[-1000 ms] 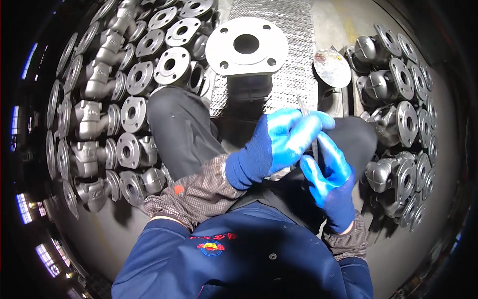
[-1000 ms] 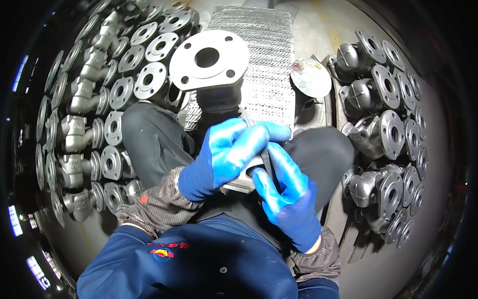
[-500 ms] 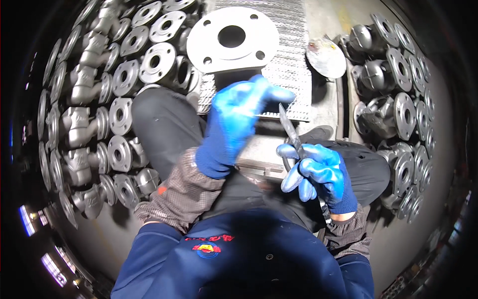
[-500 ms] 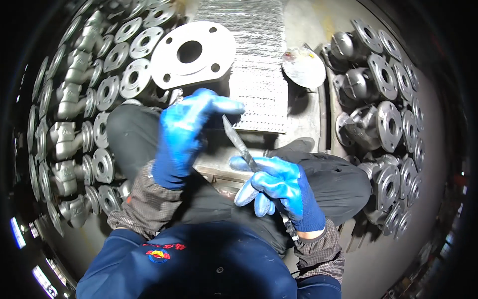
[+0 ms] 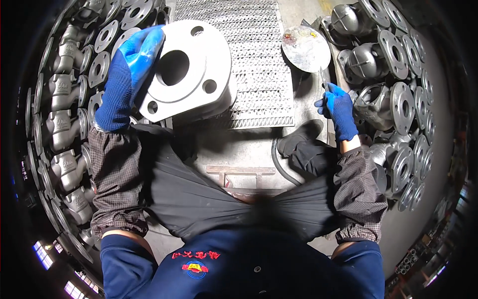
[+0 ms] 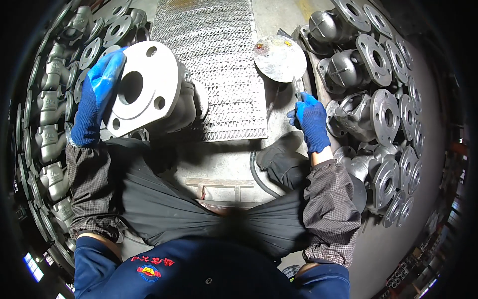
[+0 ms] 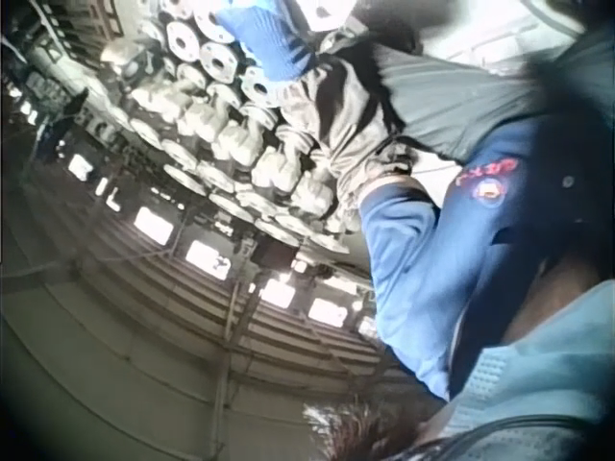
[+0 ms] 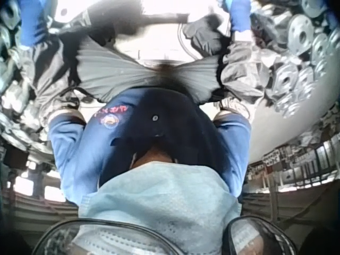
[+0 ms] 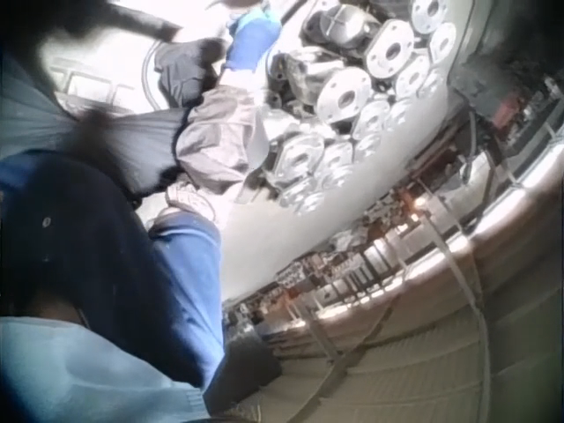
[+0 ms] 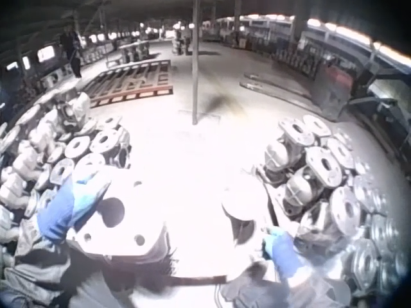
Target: The person picks up metal valves from the floor and uses a hand file and a pointed tool to scrape and clean the surfaces and interior rims before setting them down.
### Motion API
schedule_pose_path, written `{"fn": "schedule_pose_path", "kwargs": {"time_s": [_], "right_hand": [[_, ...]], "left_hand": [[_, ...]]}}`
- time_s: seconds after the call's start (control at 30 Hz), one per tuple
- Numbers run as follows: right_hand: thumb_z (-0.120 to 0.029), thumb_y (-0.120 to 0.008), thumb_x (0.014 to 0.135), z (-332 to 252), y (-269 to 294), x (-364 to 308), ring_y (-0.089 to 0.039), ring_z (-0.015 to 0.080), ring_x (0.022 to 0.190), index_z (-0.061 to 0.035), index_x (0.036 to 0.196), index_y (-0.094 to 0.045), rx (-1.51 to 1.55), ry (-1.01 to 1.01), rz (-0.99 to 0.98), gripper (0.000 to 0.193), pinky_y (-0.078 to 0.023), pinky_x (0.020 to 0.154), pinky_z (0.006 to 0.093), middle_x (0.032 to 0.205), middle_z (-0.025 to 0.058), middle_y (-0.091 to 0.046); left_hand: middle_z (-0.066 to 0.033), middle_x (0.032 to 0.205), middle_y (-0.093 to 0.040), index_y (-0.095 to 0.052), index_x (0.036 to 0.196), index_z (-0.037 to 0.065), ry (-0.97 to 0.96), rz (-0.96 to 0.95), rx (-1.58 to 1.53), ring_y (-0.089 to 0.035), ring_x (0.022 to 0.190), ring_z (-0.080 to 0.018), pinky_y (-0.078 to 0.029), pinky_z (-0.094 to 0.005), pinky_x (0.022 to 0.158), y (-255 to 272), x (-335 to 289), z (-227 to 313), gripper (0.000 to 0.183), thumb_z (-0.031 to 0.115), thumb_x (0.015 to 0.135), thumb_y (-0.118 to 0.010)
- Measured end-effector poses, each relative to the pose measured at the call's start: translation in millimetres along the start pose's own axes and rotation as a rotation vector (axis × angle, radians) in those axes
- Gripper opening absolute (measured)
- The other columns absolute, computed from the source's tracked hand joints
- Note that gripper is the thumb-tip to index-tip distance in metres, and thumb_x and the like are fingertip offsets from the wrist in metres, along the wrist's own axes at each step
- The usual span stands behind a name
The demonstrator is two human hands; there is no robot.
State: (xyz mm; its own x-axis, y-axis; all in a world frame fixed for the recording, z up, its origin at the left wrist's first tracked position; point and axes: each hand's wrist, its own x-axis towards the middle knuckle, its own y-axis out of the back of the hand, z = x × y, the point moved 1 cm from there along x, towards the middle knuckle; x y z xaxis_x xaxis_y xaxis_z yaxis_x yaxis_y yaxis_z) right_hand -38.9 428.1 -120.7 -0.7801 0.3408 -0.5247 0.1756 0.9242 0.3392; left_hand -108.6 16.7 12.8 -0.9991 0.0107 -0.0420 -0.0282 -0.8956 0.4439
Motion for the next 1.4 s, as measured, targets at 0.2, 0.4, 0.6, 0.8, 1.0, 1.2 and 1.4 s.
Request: {"fn": "schedule_pose_path", "kwargs": {"time_s": [0.2,0.4,0.6,0.8,1.0,1.2,1.4], "right_hand": [[-0.008,-0.044,0.088,7.8,-7.3,9.9,-0.057,0.0142,0.046,0.0014,0.133,-0.046,-0.023,0.022,0.035,0.046,-0.041,0.041,0.0238,0.067,0.0122,-0.064],[-0.01,-0.046,0.09,20.6,-10.5,30.5,-0.058,0.0175,0.046,-0.0016,0.134,-0.046,0.015,0.011,-0.009,0.045,-0.043,0.04,0.0265,0.071,0.0147,-0.067],[-0.011,-0.045,0.091,21.5,-9.5,31.4,-0.059,0.0177,0.048,-0.0016,0.135,-0.043,0.029,-0.015,0.001,0.045,-0.044,0.041,0.0265,0.072,0.0151,-0.067],[-0.008,-0.044,0.09,19.8,-11.2,30.0,-0.056,0.0147,0.047,-0.0002,0.132,-0.046,0.114,0.004,0.01,0.043,-0.043,0.041,0.0245,0.068,0.0129,-0.064],[-0.006,-0.048,0.089,-13.7,-20.7,10.6,-0.052,0.0113,0.046,0.0018,0.125,-0.053,0.132,0.097,-0.006,0.037,-0.041,0.042,0.0225,0.067,0.0107,-0.063],[-0.014,-0.048,0.092,-77.6,-40.1,-77.7,-0.055,0.0091,0.059,0.0028,0.134,-0.045,0.297,0.268,-0.259,0.045,-0.042,0.051,0.0194,0.084,0.0119,-0.066],[-0.023,-0.046,0.097,-94.6,-66.9,-153.4,-0.057,0.0077,0.067,-0.0013,0.138,-0.042,0.281,0.302,-0.254,0.047,-0.042,0.058,0.0173,0.099,0.0108,-0.067]], "left_hand": [[-0.0143,0.107,-0.064,-0.056,0.121,-0.004,-0.048,0.0,-0.064,-0.062,0.099,-0.0185,-0.05,-0.0273,0.087,-7.9,-8.4,8.0,0.047,0.031,0.092,-0.061],[-0.0152,0.106,-0.064,-0.056,0.119,-0.006,-0.01,0.038,-0.014,-0.063,0.096,-0.0182,-0.051,-0.0274,0.085,-6.1,-10.1,18.2,0.047,0.032,0.091,-0.061],[-0.0123,0.1,-0.065,-0.058,0.117,-0.005,0.007,-0.027,-0.154,-0.064,0.09,-0.0169,-0.052,-0.0267,0.082,-7.2,-6.3,6.7,0.044,0.031,0.091,-0.06],[-0.0098,0.1,-0.065,-0.059,0.116,-0.005,-0.114,-0.097,0.135,-0.062,0.092,-0.0147,-0.049,-0.0243,0.083,0.8,4.1,10.5,0.045,0.033,0.091,-0.061],[-0.0206,0.122,-0.057,-0.049,0.129,-0.006,-0.417,-0.461,0.056,-0.057,0.112,-0.0297,-0.041,-0.0345,0.101,25.1,27.6,-1.1,0.05,0.027,0.092,-0.055],[-0.0195,0.114,-0.062,-0.056,0.12,-0.004,-0.987,-0.393,0.553,-0.061,0.103,-0.0317,-0.047,-0.0367,0.092,16.4,22.6,0.5,0.035,0.02,0.098,-0.044],[-0.0067,0.078,-0.064,-0.062,0.095,-0.006,-0.281,-0.045,0.046,-0.057,0.067,-0.0107,-0.047,-0.0268,0.06,-28.7,-88.1,23.4,0.033,0.027,0.093,-0.058]]}}
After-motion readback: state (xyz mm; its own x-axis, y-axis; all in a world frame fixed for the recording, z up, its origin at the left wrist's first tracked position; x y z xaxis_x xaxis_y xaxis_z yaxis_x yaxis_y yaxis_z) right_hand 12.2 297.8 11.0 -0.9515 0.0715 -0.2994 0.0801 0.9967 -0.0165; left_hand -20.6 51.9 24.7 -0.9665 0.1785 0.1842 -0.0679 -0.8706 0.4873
